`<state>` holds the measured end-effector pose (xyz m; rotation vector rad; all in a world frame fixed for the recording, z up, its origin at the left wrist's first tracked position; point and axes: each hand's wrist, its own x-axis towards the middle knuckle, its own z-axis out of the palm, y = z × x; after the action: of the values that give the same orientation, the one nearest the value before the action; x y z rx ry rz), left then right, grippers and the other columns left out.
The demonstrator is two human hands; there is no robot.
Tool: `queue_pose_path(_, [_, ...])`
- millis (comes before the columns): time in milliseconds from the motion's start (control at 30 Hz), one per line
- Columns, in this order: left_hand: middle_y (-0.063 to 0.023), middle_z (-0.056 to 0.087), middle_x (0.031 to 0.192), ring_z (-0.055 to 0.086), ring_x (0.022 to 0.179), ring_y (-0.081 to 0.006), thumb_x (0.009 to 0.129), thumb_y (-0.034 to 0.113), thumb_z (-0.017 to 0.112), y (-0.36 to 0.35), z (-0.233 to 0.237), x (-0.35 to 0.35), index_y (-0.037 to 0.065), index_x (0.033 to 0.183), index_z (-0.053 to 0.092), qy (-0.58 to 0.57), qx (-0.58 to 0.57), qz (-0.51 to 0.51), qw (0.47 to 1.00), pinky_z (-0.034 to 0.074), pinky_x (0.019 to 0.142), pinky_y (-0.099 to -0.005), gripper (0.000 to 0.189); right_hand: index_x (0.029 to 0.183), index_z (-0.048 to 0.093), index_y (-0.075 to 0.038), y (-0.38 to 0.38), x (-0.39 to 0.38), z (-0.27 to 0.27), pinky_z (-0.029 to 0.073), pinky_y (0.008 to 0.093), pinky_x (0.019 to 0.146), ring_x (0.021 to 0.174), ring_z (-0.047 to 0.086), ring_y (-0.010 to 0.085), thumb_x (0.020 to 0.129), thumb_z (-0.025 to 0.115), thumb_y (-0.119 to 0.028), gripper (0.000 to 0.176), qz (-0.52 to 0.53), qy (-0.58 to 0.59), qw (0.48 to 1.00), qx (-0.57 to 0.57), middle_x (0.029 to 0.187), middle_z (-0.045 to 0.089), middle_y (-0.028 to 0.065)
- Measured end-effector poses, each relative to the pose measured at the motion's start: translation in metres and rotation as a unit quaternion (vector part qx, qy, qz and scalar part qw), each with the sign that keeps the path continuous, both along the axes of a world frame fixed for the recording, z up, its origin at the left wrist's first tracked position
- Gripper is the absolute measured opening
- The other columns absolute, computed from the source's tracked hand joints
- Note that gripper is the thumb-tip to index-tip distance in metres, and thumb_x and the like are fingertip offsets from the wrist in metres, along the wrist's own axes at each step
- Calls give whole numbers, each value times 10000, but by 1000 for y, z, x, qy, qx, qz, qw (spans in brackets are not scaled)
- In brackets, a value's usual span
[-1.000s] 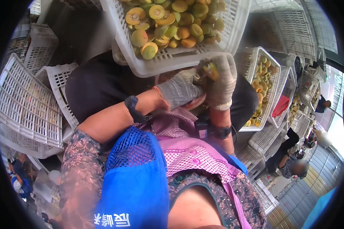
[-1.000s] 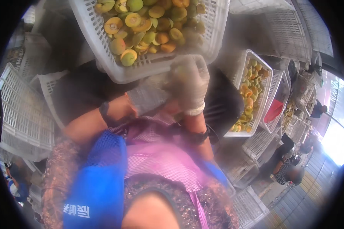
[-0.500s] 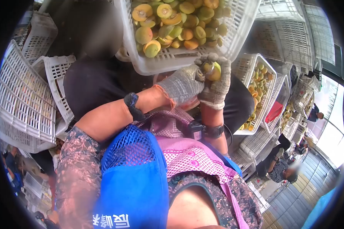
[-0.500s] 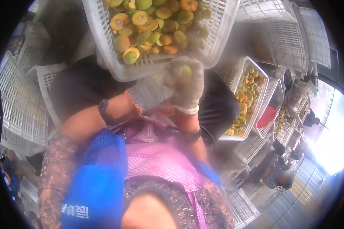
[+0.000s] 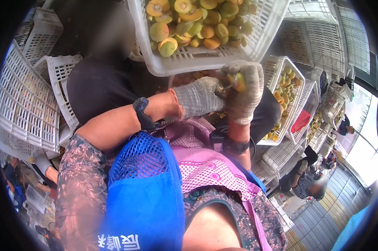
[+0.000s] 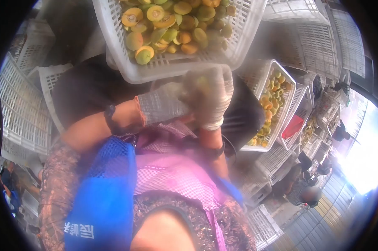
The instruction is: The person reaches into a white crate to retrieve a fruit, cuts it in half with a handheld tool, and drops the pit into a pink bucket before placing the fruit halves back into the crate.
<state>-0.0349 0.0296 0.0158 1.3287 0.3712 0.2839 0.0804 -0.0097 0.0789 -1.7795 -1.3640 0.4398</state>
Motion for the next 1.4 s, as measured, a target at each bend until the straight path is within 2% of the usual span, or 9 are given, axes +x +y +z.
queue_pose_path(100, [-83,596,974,583,887,-197,829,123,600,3,-1,0,56,1047,583,-57,64,19,996,502,766,-292,228,906,516,-47,1,-9,-5,528,349,712,781,598,211,919,525,-267,221,-66,512,855,54,877,586,100])
queue_pose_path(200, [-134,632,883,616,854,-296,789,134,564,2,-8,3,37,915,636,-83,196,72,974,498,783,-358,174,915,515,-39,1,-3,-15,527,337,712,751,599,204,923,518,-270,230,10,-72,997,32,889,587,102])
queue_pose_path(333, [-130,638,900,621,870,-269,812,121,528,0,-11,4,12,896,620,-42,202,17,978,491,807,-353,166,848,534,-22,3,-5,-6,497,298,679,722,588,174,926,517,-252,244,-79,363,929,-10,780,594,85])
queue_pose_path(567, [5,568,841,538,789,-90,893,111,585,4,-15,-8,67,935,580,-56,-87,-59,993,459,680,-240,61,827,563,-19,-6,12,-23,470,257,654,697,570,142,921,515,-190,201,0,53,998,-32,759,614,72])
queue_pose_path(800, [-5,542,709,481,604,-105,848,143,591,11,25,-11,63,872,636,85,355,48,930,384,528,-262,94,846,575,-22,-6,2,-34,460,257,632,681,568,138,945,489,-253,266,-79,350,931,-68,753,619,76])
queue_pose_path(867, [-6,531,698,487,603,-93,832,131,589,33,42,-20,49,844,630,160,-114,-241,951,387,519,-248,92,851,566,-22,-18,10,-44,465,271,667,706,574,152,960,449,-317,336,-23,281,958,-50,775,617,84])
queue_pose_path(1133, [-72,645,832,615,844,-207,869,174,524,-12,-30,0,109,909,660,25,145,9,989,488,729,-309,157,817,550,-9,-5,6,-31,454,298,728,741,571,176,937,472,-336,358,-15,202,979,-5,789,602,105])
queue_pose_path(1233, [-69,654,817,628,767,-218,841,207,564,-5,-15,-13,104,888,657,28,114,16,993,499,670,-315,147,741,536,-21,3,8,-22,439,281,689,682,534,171,913,508,-294,324,-15,488,862,-138,705,569,95])
queue_pose_path(1400, [1,617,909,462,648,-24,828,227,680,34,50,-38,61,1076,594,190,-344,-154,906,367,566,-193,311,695,466,-75,1,6,-27,415,310,661,651,485,197,927,486,-362,370,175,287,939,-67,653,517,76])
